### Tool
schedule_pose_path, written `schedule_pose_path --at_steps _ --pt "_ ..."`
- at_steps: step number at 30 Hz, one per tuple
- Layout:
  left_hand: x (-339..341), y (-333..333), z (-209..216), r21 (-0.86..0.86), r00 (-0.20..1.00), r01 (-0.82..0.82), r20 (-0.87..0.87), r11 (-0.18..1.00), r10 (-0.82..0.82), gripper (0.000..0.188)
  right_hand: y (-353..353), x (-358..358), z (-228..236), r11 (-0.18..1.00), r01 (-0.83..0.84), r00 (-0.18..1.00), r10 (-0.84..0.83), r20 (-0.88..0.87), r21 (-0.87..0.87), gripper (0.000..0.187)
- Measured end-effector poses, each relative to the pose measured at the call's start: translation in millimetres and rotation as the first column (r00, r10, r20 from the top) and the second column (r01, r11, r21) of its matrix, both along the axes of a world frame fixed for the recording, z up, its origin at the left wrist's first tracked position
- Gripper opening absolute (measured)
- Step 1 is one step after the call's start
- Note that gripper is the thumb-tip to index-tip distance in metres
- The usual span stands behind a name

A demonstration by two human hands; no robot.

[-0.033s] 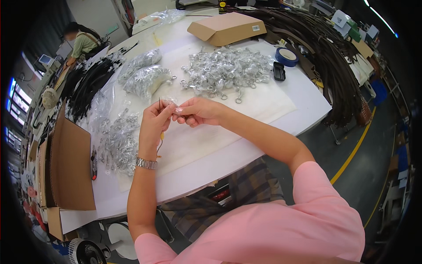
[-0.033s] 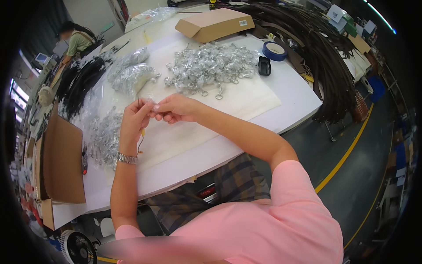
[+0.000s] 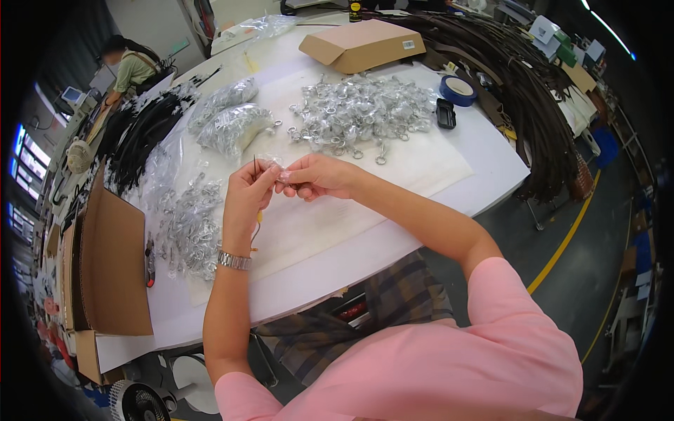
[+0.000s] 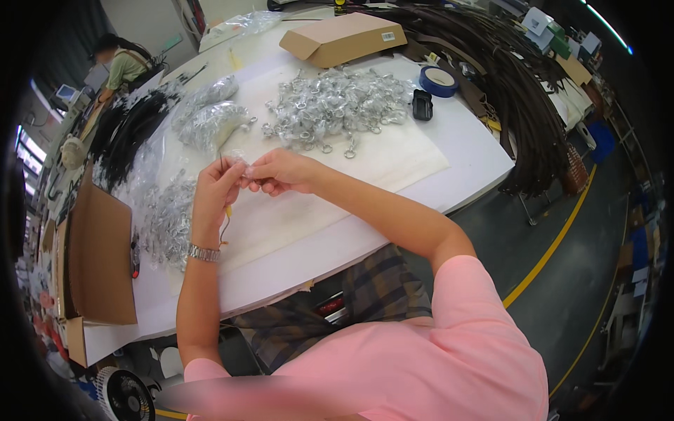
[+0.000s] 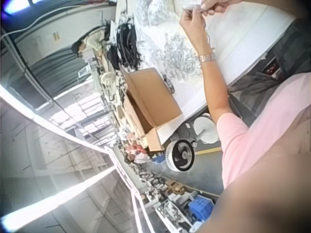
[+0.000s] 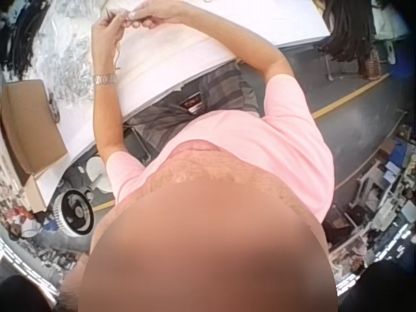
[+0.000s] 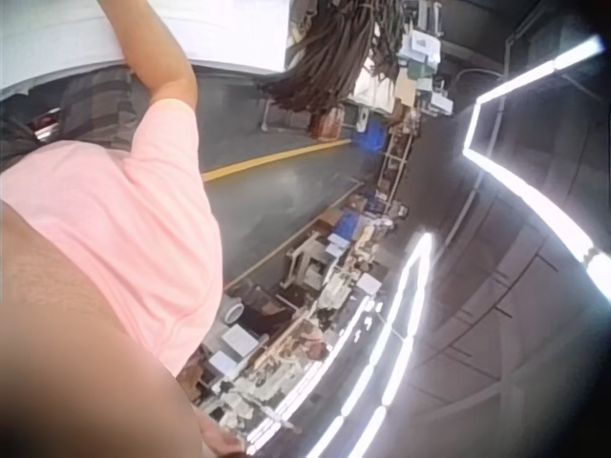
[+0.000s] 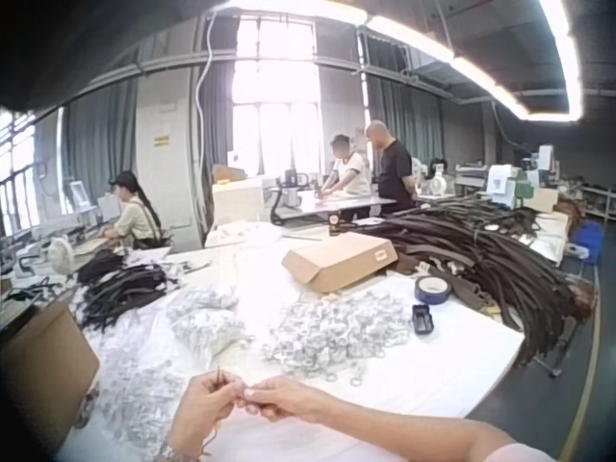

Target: The recorder is assembling small metal keychain rings by attaching a connector piece using a thin tool.

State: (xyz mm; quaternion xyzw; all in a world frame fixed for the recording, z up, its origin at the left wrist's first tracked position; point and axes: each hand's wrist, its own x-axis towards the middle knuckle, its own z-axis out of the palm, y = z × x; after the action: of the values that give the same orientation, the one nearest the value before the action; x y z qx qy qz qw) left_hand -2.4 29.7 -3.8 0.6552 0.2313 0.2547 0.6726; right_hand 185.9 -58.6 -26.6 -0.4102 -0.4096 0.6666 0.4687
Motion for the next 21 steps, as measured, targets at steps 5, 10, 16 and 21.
schedule_pose_path --at_steps 5,10,16,21 --pt "11.0 -6.1 -6.0 0.213 0.975 -0.222 0.021 0.951 0.223 0.009 -3.5 -12.8 9.6 0.95 0.174 0.877 -0.27 0.397 0.26 0.026" --pt "14.7 -12.3 -4.6 0.197 0.968 -0.251 0.068 0.948 0.242 0.008 -8.0 -21.6 3.1 0.749 0.031 0.426 -0.609 0.669 0.662 0.024" --pt "6.1 -8.2 3.0 0.06 0.985 -0.168 0.042 0.984 0.166 0.011 -14.5 -23.5 16.1 0.79 0.156 0.566 -0.564 0.602 0.593 0.021" --pt "-6.3 13.7 0.7 -0.193 0.946 -0.245 0.165 0.95 0.278 0.017 -11.3 -18.8 21.5 0.809 0.216 0.659 -0.534 0.529 0.547 0.022"
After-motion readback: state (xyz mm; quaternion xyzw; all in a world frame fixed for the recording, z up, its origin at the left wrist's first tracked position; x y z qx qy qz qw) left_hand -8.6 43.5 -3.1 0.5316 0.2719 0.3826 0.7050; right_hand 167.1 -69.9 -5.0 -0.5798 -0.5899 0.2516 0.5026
